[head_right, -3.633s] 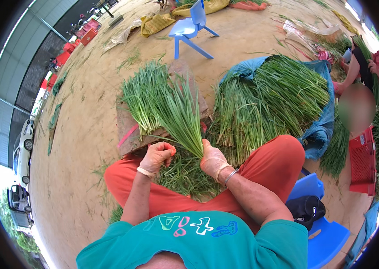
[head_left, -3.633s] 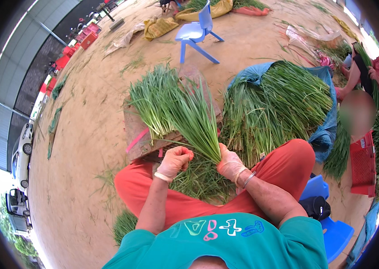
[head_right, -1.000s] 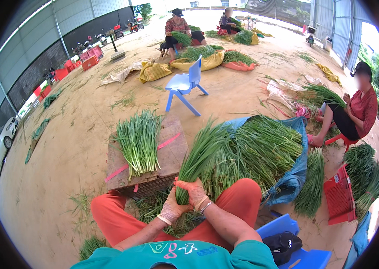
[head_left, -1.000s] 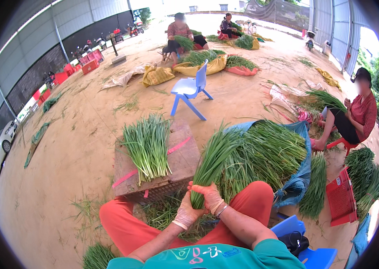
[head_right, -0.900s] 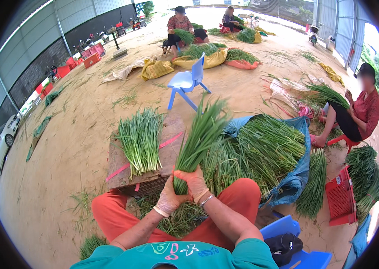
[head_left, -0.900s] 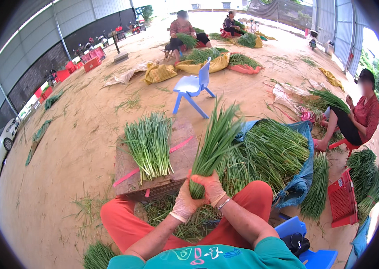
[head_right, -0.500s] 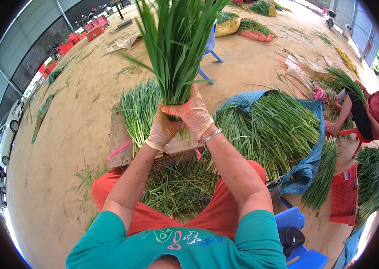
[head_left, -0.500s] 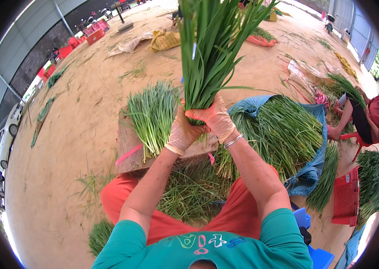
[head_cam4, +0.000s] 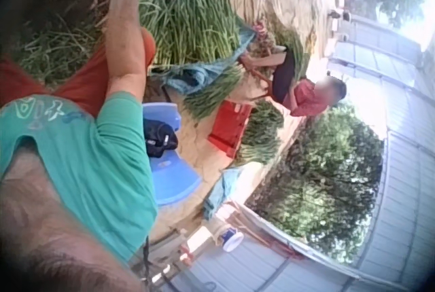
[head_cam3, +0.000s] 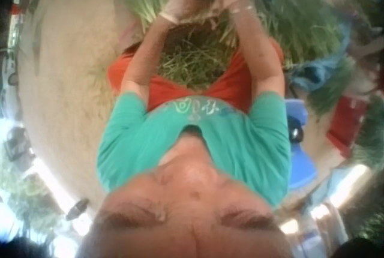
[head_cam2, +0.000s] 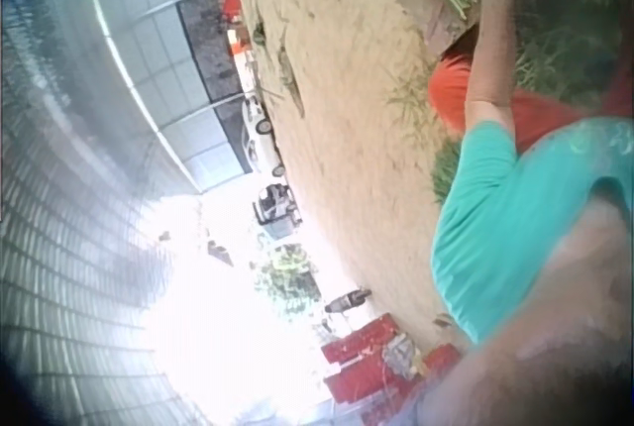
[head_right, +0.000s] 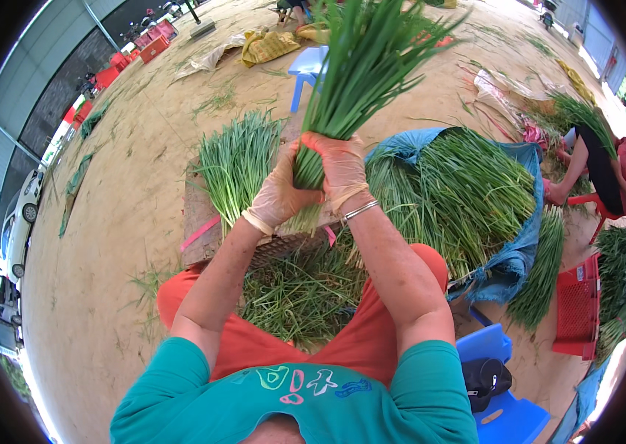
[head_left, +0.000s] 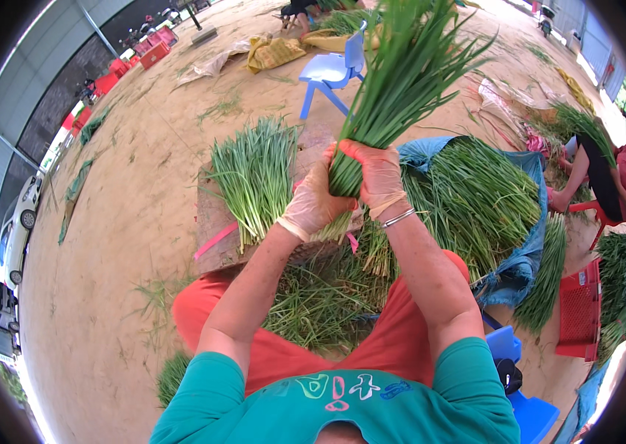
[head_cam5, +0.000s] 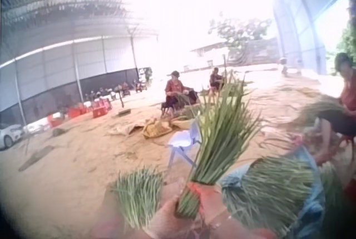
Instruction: The person sorts through a pile of green leaves by hand, removes individual stems, gathers the remaining leaves into a bundle, and ties the bundle with a thin red strip.
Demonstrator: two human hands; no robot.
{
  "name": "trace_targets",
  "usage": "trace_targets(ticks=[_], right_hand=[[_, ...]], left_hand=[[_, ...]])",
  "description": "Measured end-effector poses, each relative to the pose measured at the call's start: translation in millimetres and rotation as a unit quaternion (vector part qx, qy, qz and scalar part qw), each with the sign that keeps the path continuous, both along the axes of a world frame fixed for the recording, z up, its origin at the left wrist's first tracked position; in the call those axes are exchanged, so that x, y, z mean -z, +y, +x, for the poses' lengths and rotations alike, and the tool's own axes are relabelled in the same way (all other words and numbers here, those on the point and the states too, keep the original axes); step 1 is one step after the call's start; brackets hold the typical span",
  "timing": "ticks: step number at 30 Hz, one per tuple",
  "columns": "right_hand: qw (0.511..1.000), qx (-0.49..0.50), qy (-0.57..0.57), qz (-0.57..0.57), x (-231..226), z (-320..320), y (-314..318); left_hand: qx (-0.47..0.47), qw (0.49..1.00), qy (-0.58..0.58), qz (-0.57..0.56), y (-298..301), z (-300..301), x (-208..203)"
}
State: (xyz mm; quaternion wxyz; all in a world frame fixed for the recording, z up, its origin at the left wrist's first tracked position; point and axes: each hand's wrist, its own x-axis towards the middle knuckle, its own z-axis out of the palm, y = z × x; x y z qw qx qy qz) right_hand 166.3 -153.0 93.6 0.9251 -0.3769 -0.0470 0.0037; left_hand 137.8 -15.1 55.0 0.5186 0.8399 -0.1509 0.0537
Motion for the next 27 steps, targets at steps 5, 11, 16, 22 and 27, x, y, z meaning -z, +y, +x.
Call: trace_targets(ticks=[5,11,16,22,27], right_hand=[[0.990,-0.016,0.088,0.108,21,-3,-51],[0.968,-0.011,0.150,0.203,65,-9,-95],[0.963,-0.011,0.127,0.237,71,-8,-108],[0.970,-0.057,0.097,0.216,61,-24,-120],[0.966,-0.078,0.062,0.240,61,-29,-115]], left_hand=[[0.034,0.984,0.170,0.042,8,-66,2],[-0.022,0.922,0.377,-0.084,29,-121,13],[0.069,0.889,0.444,-0.088,68,-163,40],[-0.019,0.967,0.219,0.129,54,-151,28],[0.029,0.968,0.165,-0.188,-25,-142,-1]])
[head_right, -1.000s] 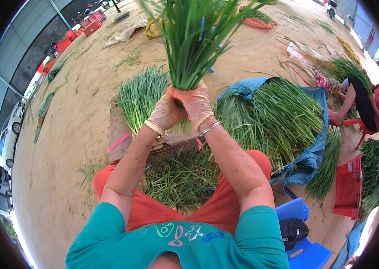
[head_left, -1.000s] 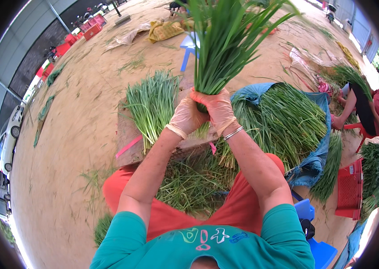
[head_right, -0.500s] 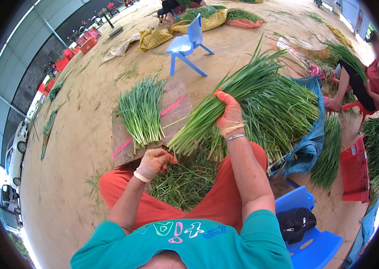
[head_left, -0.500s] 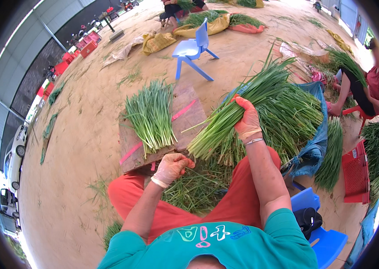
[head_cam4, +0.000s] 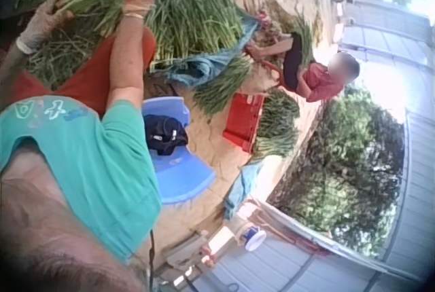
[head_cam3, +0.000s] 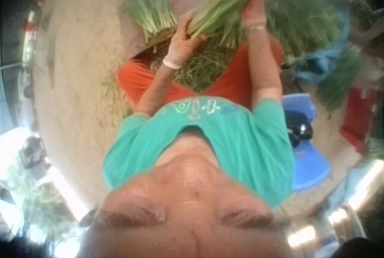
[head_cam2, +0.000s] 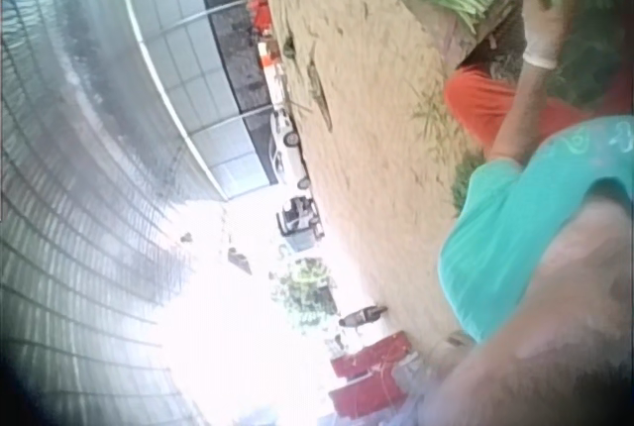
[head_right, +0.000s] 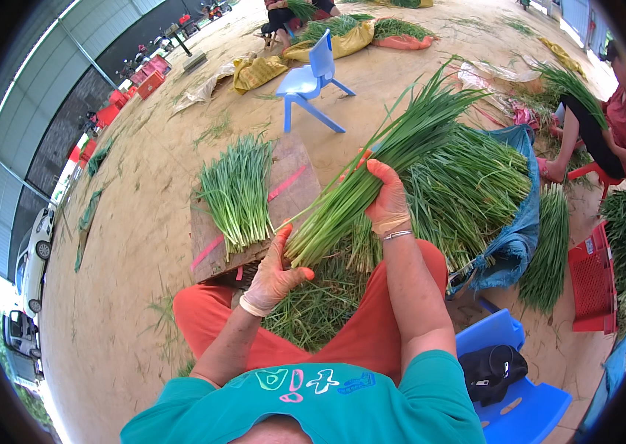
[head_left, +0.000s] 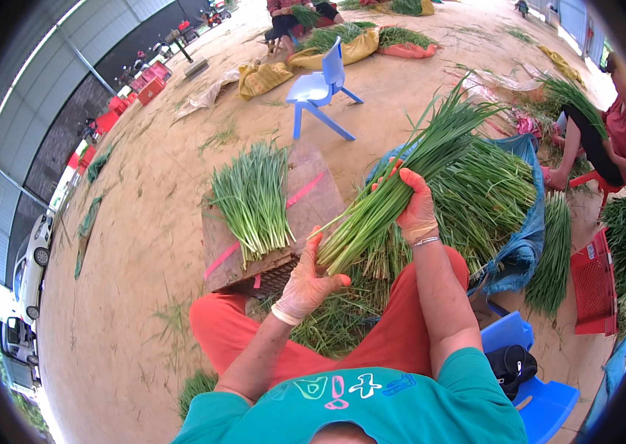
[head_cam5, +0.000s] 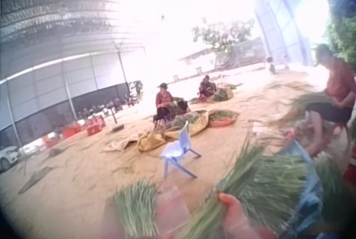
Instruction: The person sorts through a pile of green leaves by hand, removes individual stems, gathers the remaining leaves into a bundle, and ties the bundle with a thin red strip.
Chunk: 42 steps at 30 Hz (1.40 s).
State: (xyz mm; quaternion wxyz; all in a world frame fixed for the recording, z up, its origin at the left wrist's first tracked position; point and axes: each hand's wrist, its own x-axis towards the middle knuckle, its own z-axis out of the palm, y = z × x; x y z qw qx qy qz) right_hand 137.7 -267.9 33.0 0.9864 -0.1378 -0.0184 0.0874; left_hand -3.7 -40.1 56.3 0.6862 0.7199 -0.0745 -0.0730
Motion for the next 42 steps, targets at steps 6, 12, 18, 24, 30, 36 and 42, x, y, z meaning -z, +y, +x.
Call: trace_targets(ticks=[6,12,18,24,30,36,42], right_hand=[[1.000,0.000,-0.019,-0.013,4,1,-7],[1.000,0.021,-0.021,-0.007,3,1,-8],[0.999,-0.022,-0.022,-0.034,0,-4,-5],[0.989,-0.111,-0.034,-0.086,2,-15,16],[0.981,-0.169,-0.069,-0.073,0,-18,35],[0.983,-0.161,-0.033,-0.081,0,-21,38],[0.990,-0.104,-0.036,-0.087,0,-19,34]], left_hand=[[-0.079,0.990,-0.007,0.120,10,-4,24],[0.043,0.989,0.143,0.023,64,-29,17],[0.016,0.783,-0.035,0.620,86,-45,34],[0.028,0.999,0.034,0.030,44,-7,0],[0.075,0.996,0.019,0.043,3,5,10],[0.052,0.997,0.060,-0.009,3,4,19],[0.016,0.958,0.284,0.023,35,-28,41]])
